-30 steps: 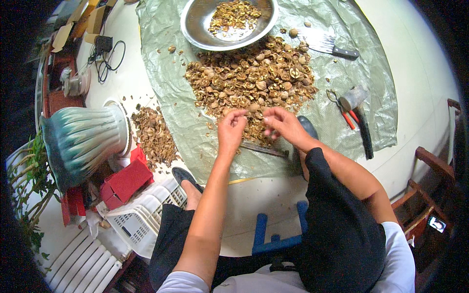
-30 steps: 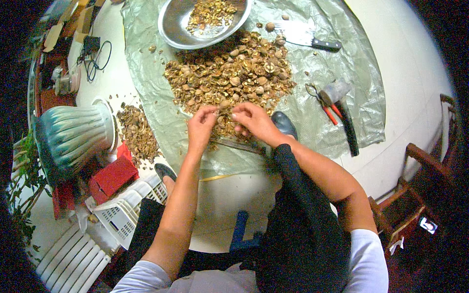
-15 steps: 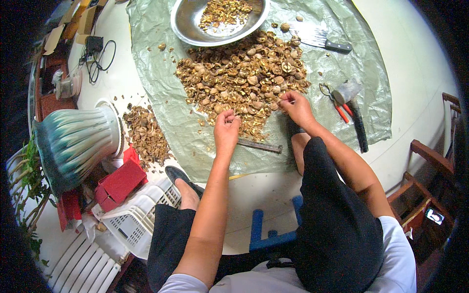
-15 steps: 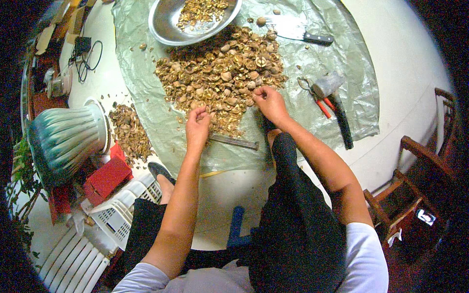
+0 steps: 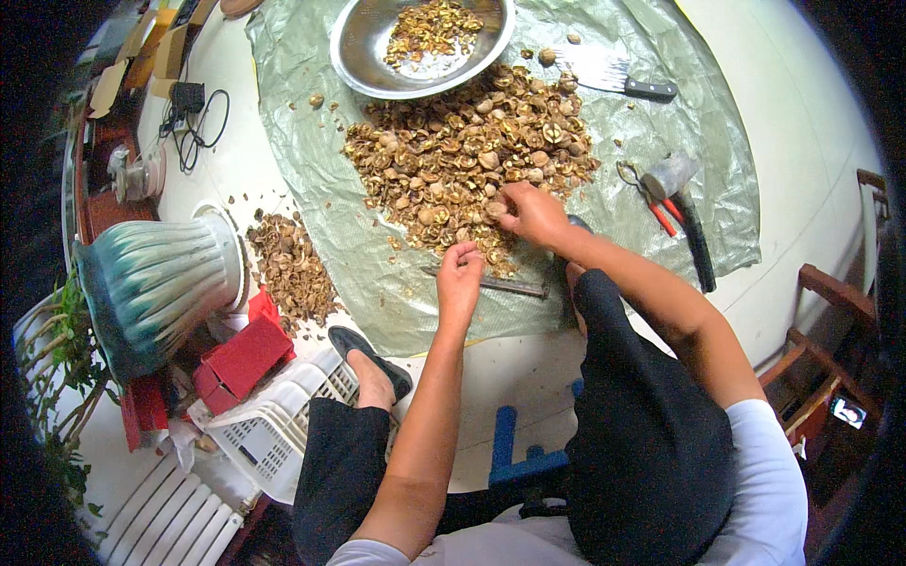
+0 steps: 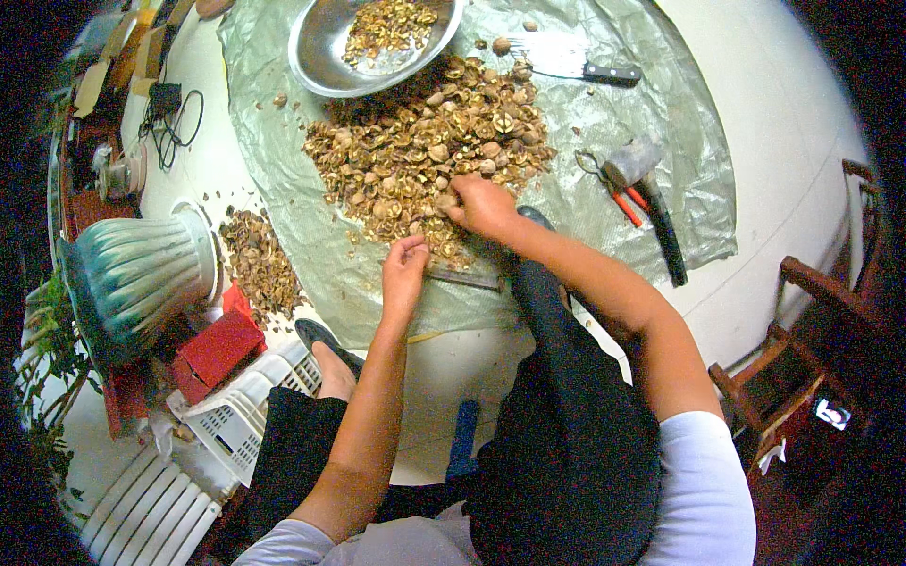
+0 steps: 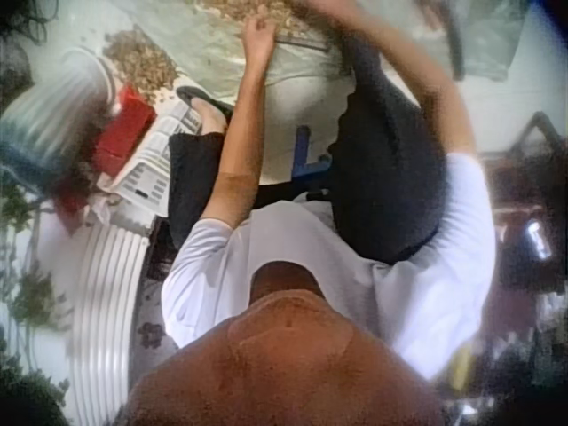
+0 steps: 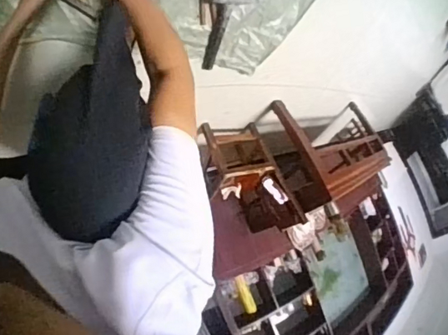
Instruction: The person picks up walnuts from a pile on a plastic sheet, breaks them open by hand, and removes the nutmeat into a metal bowl.
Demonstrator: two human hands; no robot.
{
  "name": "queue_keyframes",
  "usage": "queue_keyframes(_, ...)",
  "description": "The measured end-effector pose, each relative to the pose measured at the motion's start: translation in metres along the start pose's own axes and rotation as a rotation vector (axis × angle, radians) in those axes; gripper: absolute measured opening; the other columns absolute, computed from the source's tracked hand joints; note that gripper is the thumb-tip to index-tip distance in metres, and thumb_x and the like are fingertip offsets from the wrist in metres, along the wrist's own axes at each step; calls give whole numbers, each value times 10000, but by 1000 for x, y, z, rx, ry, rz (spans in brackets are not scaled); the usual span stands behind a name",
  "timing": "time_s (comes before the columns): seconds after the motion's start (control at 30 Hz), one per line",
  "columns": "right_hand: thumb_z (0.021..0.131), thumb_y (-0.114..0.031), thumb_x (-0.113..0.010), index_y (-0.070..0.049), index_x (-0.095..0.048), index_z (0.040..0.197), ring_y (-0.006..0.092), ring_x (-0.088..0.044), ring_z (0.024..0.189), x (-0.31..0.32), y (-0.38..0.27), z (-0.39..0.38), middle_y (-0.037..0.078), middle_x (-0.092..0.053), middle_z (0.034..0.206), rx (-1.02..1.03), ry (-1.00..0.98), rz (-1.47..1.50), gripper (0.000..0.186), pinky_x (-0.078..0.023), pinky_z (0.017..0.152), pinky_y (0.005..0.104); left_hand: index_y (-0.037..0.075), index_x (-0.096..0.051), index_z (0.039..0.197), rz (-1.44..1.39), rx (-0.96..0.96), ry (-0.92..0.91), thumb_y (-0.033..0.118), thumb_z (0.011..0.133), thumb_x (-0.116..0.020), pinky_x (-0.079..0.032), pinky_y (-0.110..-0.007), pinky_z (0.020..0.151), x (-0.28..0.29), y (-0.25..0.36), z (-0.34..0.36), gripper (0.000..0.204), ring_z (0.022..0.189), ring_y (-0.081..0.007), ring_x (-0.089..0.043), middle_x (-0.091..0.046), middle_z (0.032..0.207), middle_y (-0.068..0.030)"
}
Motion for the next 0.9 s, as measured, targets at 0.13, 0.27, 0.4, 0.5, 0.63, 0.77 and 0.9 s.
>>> queue_keyframes(0.13,687,-89,-620,-38,-492,833,199,-569,627,23,-35,-22,95,-544,744,1,12,349,201,-446,555,299,32,-489,1098,-289,108,-63,150,821,-541,-399,-197,599,-5,16,-11,305,730,-64,-512,-571,877,-31)
queue_keyframes(0.27,673,-79,-630,-56,-472,827,246,-537,723,44,-76,-36,93,-488,803,199,18,345,222,-442,601,312,15,-432,1150,-343,-34,-94,148,843,-521,-393,-186,585,-4,28,-17,346,683,-58,-485,-548,860,-15)
queue_keyframes(0.4,684,-36,-648,-51,-493,868,142,-534,700,56,-83,-36,48,-498,836,139,-18,622,241,-439,570,236,-23,-425,1147,-524,-38,-118,91,832,-519,-414,-214,709,0,33,-21,347,869,-93,-507,-522,1036,-66)
queue_keyframes(0.5,688,-40,-653,-52,-521,932,116,-542,697,55,-78,-37,45,-517,860,8,-32,789,277,-459,577,232,-26,-431,1143,-519,-100,-106,51,832,-496,-406,-259,826,1,45,-26,327,970,-134,-494,-499,1092,-86)
queue_keyframes(0.63,690,-40,-651,-54,-539,987,111,-540,673,56,-82,-36,48,-520,847,111,-33,663,317,-461,576,232,-28,-423,1154,-471,-230,-211,45,824,-520,-375,-296,900,-3,65,-31,352,1039,-173,-471,-474,1140,-102)
queue_keyframes(0.77,716,-27,-644,-49,-524,1009,66,-523,719,50,-82,-38,14,-517,858,62,-143,705,317,-438,581,187,-36,-429,1143,-452,-264,-216,43,809,-556,-387,-288,884,-2,71,-34,366,1029,-167,-474,-474,1137,-101)
queue_keyframes(0.9,808,-150,-577,-36,-523,987,71,-530,690,36,-74,-42,11,-531,793,-136,-261,1031,219,-439,554,189,-29,-457,1104,-478,-313,-236,7,779,-584,-404,-270,854,1,74,-36,351,993,-145,-484,-488,1094,-80)
Point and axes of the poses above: each hand's wrist, its own z-axis towards the middle knuckle, its own x-axis out of the back of the hand, y = z × x, the point moved 8 cm from there along z, towards the middle knuckle
